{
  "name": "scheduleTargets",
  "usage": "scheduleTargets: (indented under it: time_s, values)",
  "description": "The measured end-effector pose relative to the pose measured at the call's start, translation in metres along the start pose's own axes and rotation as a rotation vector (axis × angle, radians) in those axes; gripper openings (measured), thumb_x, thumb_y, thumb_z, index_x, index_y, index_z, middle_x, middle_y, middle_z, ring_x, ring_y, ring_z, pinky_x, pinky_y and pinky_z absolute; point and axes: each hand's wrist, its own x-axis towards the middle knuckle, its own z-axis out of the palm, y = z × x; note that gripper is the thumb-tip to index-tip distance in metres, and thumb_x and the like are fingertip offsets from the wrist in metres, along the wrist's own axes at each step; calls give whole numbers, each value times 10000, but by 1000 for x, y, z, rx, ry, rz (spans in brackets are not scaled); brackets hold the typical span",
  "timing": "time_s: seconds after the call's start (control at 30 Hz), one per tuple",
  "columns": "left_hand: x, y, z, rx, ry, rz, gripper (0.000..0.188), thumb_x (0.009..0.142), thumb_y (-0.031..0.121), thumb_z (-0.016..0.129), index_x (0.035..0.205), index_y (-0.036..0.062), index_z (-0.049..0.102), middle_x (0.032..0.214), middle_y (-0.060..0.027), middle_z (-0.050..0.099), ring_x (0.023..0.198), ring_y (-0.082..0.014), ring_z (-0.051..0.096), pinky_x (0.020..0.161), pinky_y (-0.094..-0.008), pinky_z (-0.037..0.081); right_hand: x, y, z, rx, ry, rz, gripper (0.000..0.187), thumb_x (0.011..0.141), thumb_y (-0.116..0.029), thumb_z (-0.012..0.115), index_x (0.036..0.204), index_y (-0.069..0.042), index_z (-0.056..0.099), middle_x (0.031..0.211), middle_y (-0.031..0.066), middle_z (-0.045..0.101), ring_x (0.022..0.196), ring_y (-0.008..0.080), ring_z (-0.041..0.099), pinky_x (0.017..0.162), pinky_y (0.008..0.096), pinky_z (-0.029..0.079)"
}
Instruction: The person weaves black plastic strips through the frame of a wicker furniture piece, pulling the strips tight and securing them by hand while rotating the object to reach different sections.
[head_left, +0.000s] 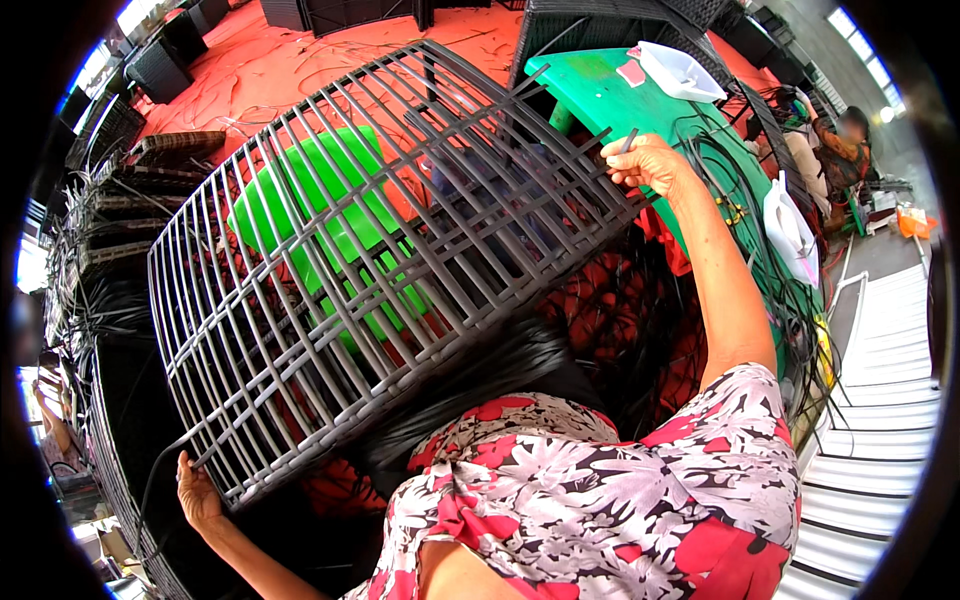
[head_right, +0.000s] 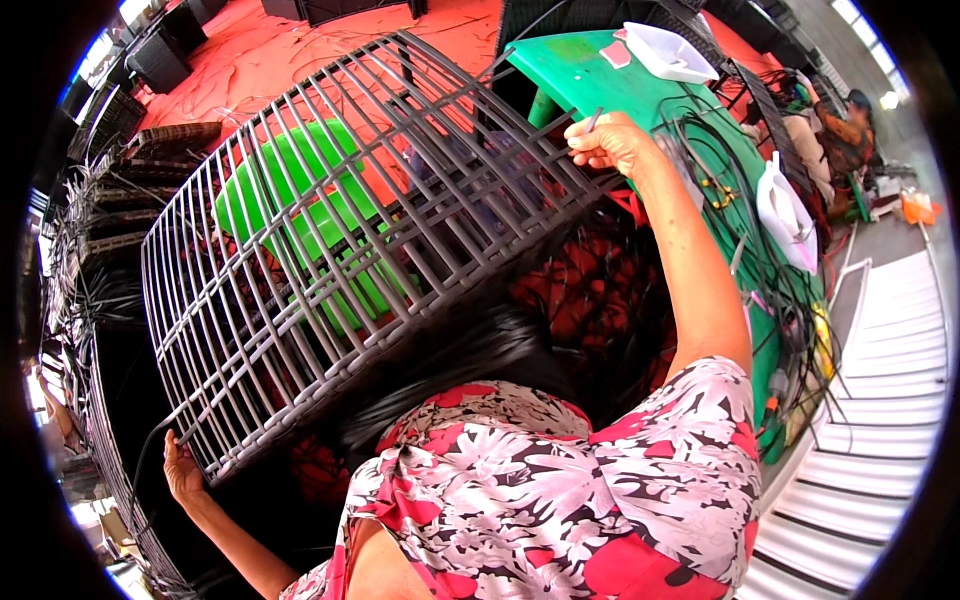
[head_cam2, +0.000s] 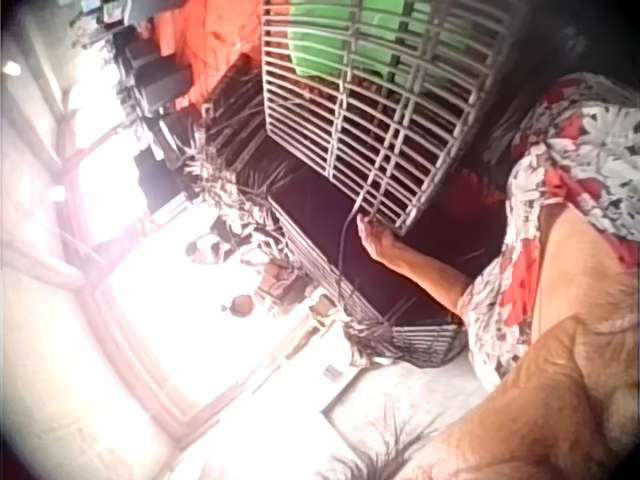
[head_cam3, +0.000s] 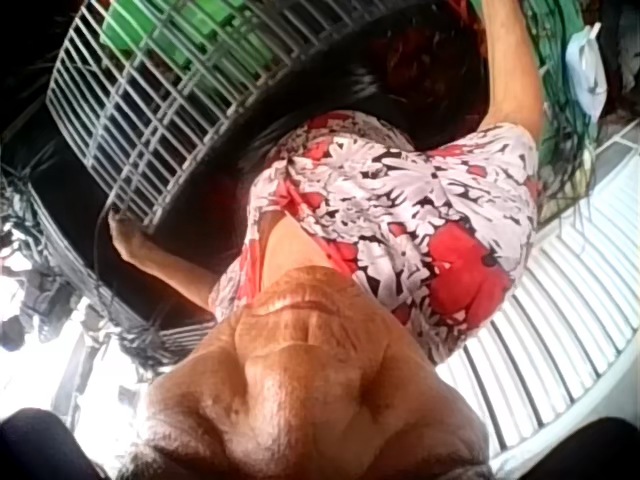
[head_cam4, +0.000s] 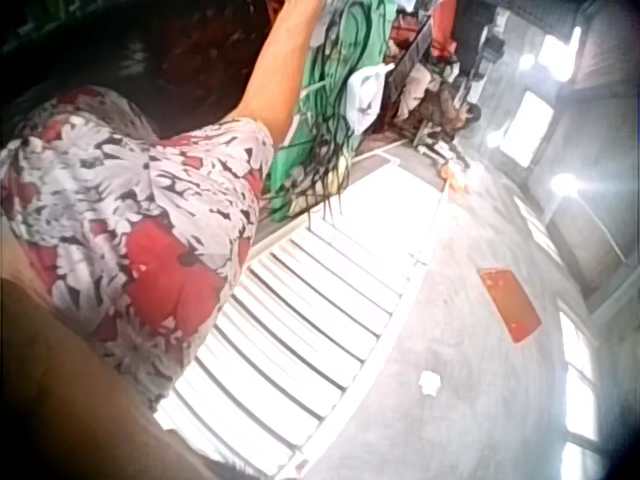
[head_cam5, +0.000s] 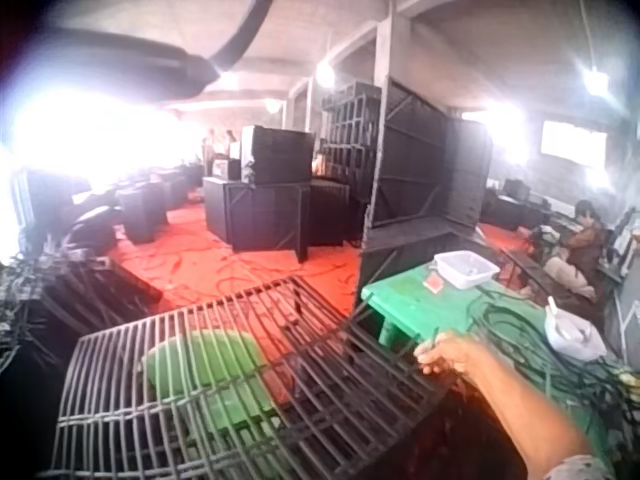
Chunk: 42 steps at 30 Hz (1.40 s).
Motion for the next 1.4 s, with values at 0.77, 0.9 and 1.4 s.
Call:
scheduleTargets:
  time_s: [0.77, 0.9, 1.4]
  values:
    - [-78, -23, 1, 100, 316, -66, 428, 851, 362, 625, 1106, 23, 572, 874, -41, 627, 726, -152, 569, 685, -272, 451, -23, 8, -23, -287, -80, -235, 273, 673, -210, 738, 851, -12, 677, 800, 47, 646, 800, 149, 573, 768, 278, 429]
    - [-94, -4, 34, 1091, 947, 849, 439, 777, 318, 708, 939, -81, 625, 852, -150, 621, 718, -230, 564, 795, -354, 472, -18, -20, -20, -413, 566, -538, 497, 731, -287, 734, 1113, -2, 589, 1041, 99, 625, 908, 170, 589, 813, 310, 460]
    - [-5, -4, 114, 251, 148, 44, 271, 882, 309, 584, 873, 44, 637, 731, -48, 639, 589, -153, 585, 596, -274, 487, 38, 14, 19, -115, -59, -77, 253, 862, -255, 572, 1045, -89, 628, 893, -21, 619, 739, 108, 553, 623, 256, 438]
